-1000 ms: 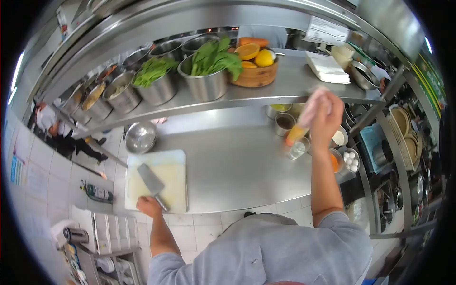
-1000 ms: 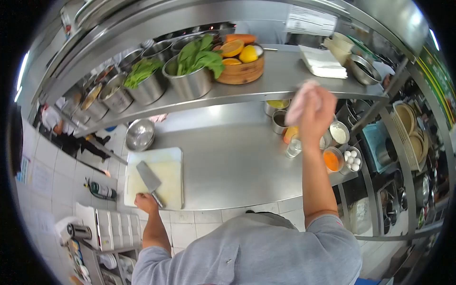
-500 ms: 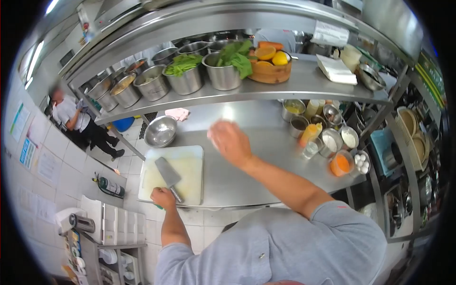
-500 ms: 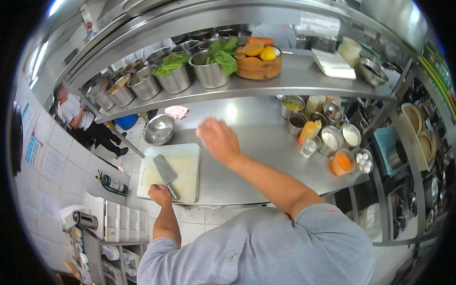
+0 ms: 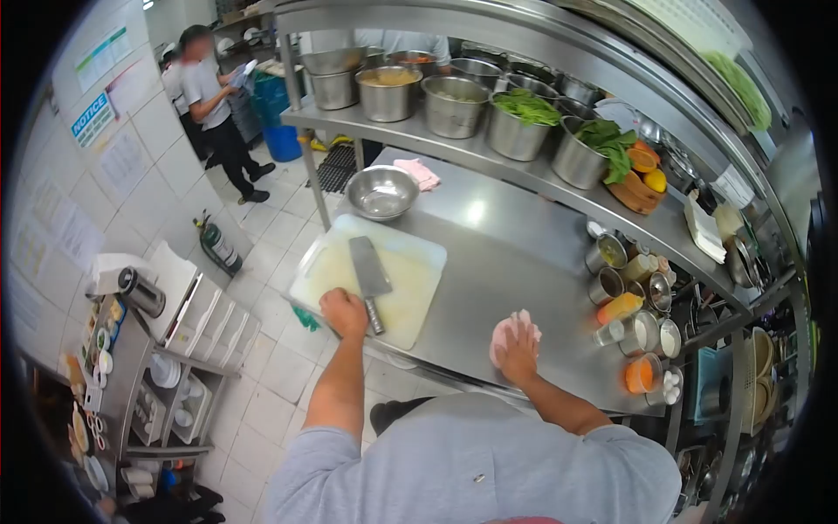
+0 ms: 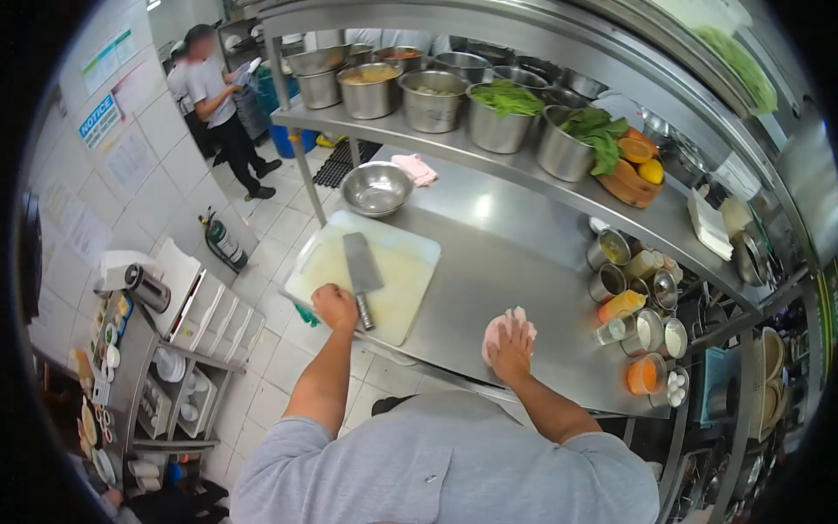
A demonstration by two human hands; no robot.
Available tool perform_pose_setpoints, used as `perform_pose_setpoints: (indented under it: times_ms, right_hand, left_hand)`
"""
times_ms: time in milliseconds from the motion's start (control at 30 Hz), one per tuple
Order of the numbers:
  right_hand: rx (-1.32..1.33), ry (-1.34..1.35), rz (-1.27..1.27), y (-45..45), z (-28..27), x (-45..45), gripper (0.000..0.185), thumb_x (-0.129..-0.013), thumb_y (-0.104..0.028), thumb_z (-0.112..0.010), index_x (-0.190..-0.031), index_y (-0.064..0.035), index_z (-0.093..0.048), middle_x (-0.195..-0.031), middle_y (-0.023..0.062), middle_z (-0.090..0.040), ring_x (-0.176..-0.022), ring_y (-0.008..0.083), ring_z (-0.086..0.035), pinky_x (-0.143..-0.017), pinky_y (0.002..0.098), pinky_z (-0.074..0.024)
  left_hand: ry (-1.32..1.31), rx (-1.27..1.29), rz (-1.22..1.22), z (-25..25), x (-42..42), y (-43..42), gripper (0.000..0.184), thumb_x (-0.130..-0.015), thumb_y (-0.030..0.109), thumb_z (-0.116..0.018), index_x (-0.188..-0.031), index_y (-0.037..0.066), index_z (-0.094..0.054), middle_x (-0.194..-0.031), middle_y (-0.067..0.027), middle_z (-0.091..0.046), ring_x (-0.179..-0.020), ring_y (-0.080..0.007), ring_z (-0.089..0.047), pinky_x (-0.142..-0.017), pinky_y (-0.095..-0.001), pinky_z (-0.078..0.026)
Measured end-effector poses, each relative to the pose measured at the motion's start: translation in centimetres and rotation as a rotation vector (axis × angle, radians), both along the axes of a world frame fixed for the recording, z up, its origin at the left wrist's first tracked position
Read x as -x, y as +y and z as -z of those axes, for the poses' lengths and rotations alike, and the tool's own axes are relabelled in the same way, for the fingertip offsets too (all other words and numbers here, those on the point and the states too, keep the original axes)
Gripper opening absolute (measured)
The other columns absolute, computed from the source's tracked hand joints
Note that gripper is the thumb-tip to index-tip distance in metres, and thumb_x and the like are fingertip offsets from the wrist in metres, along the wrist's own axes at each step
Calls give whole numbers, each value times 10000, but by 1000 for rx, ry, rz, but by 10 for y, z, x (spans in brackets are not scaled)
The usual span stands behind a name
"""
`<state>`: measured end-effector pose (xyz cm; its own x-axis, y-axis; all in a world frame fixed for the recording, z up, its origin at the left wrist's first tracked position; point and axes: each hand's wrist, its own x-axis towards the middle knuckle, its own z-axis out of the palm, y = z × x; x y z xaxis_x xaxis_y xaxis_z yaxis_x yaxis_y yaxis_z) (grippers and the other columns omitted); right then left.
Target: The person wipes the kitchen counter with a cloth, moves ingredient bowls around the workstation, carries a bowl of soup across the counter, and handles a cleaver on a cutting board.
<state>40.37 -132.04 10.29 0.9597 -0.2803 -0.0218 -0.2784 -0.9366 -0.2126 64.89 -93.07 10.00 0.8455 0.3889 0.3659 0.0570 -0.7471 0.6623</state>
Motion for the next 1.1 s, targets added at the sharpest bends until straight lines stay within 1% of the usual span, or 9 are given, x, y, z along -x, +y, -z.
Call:
perform_pose_setpoints:
  times_ms: [233,433,500,600,667,733,833,933,1100]
  right_hand:
    - [24,19,313,52,18,-59,772,-1035,-488,-611,-1680,-97,-446,-1778,251,-247,-1669,530,-95,-1325,693,-129]
    - [2,125,216,79,27,-94,840,-1012,-492,-636,-1709,-91,-392,-1811,290,-174,-1659,574,-107,-1331,676,-123]
    - [79,-31,-170,71,63,-114,638,-1030,-459,-676,-1511,-47,-605,-1709,263,-431,-1573,504,-382,-1268,617,-345]
    - [-788,-43,-152,119,-83,-159,497,-1082,-379,-682,-1430,-25,-696,-1487,222,-684,-1390,361,-632,-1184,472,-484]
    - [-595,-225,-512,139,-207,-182,390,-1112,-265,-670,-1409,-18,-724,-1320,159,-788,-1191,258,-748,-1050,415,-576]
    - [-595,-353,-583,158,-329,-189,375,-1110,-247,-666,-1404,-20,-718,-1274,157,-782,-1164,256,-746,-1015,401,-579]
    - [-314,-611,-761,162,-461,-198,310,-1092,-213,-677,-1328,-21,-739,-1203,146,-773,-1116,260,-744,-993,409,-577]
    - [-64,-616,-788,167,-543,-201,268,-1061,-199,-694,-1273,-45,-750,-1167,139,-767,-1087,327,-749,-968,431,-590]
    - [455,-555,-859,157,-580,-223,262,-1005,-189,-725,-1227,-55,-764,-1163,147,-737,-1106,365,-707,-952,479,-578]
  left_hand:
    - [-13,15,107,2,-2,12,88,-899,118,-707,-949,45,-707,-1150,-183,-690,-1295,-426,-550,-1110,-586,-401]
    - [-68,-46,160,7,-3,22,91,-893,123,-694,-955,63,-722,-1125,-159,-716,-1277,-399,-561,-1112,-564,-396]
    - [-83,-61,192,7,-2,25,89,-893,126,-693,-954,67,-719,-1123,-160,-716,-1286,-397,-559,-1118,-558,-390]
    - [-70,-36,217,11,-5,24,110,-903,130,-702,-990,64,-712,-1150,-164,-696,-1334,-413,-535,-1153,-574,-363]
    - [-4,-23,261,6,-4,25,130,-912,132,-708,-1019,58,-707,-1172,-172,-681,-1377,-431,-514,-1179,-589,-344]
    - [-30,-73,206,0,0,23,114,-918,139,-695,-1006,76,-732,-1148,-142,-698,-1307,-389,-550,-1137,-559,-371]
    - [7,-76,210,1,-1,22,119,-925,141,-692,-1017,81,-739,-1140,-139,-696,-1326,-385,-544,-1144,-555,-366]
    - [-8,-79,190,5,-2,24,114,-919,143,-694,-1005,82,-736,-1126,-136,-695,-1323,-383,-542,-1145,-557,-365]
    - [11,-23,206,2,3,21,103,-920,126,-703,-989,52,-719,-1151,-162,-684,-1362,-418,-523,-1178,-566,-356]
